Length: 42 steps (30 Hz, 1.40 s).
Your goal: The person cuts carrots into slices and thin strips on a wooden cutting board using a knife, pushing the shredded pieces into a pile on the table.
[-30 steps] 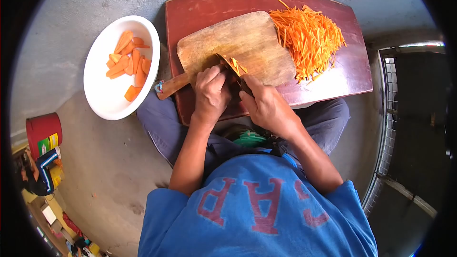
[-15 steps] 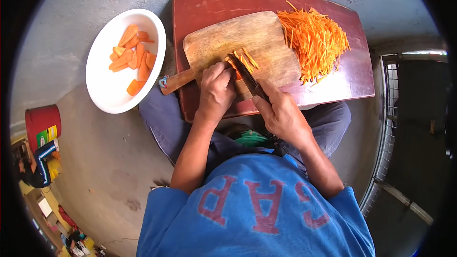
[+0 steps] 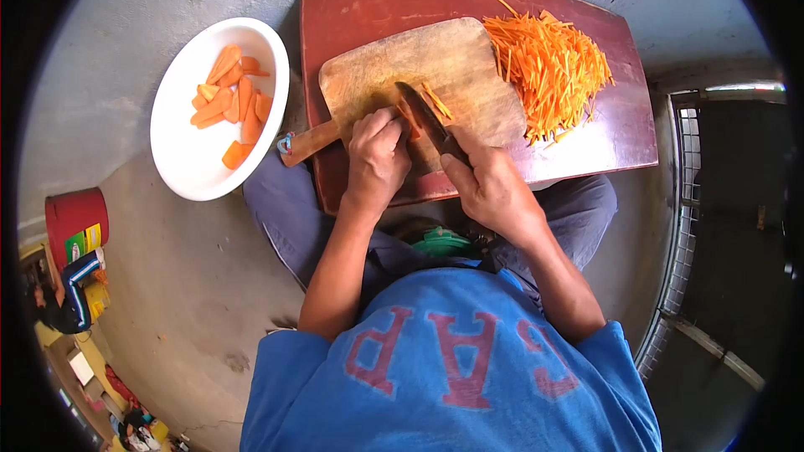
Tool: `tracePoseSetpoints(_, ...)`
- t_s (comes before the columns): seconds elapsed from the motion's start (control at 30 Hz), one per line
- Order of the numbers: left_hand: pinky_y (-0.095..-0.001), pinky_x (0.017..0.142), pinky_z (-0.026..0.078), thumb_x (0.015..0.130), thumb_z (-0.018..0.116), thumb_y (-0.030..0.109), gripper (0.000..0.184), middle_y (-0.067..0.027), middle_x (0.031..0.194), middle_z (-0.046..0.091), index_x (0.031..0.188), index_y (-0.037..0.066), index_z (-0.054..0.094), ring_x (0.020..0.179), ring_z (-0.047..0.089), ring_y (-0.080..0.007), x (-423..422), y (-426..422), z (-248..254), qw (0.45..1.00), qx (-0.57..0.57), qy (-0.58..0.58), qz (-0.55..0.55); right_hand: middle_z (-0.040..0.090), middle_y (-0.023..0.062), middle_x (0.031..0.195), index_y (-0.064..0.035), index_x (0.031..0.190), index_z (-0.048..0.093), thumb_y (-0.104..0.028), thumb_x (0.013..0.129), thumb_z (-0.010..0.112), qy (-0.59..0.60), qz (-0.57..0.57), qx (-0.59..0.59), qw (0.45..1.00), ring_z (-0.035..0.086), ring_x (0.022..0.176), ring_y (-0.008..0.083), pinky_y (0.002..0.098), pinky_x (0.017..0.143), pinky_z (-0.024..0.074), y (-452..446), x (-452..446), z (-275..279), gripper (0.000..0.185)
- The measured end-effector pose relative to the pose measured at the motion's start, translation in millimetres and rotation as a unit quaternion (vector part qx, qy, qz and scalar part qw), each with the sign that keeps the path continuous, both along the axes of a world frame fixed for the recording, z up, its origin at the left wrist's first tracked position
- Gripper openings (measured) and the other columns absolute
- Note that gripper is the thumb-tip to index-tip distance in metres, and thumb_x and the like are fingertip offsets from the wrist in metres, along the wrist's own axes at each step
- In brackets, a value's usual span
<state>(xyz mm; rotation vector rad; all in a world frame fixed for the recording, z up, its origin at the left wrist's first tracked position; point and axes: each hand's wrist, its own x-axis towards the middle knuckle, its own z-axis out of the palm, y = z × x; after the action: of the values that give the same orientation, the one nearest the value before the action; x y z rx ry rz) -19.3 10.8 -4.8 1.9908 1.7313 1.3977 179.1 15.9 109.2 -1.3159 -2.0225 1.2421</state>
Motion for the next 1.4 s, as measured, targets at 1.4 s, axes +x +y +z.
tracePoseSetpoints(1.4, -0.0489, 0.089, 0.057, 0.086, 0.075, -0.008, 0.013, -0.0167, 0.107, 0.074, 0.099, -0.002, 0.076, 0.101, 0.072, -0.0417, -3, -1, 4, 0.997, -0.016, -0.062, -0.042, 0.069, 0.0373, 0.097, 0.0056, 0.122, 0.063, -0.012, 0.106, 0.07, 0.007, 0.004, 0.008, 1.0, 0.07, 0.097, 0.0584, 0.0585, 0.082, 0.0547, -5, 0, -19, 0.025)
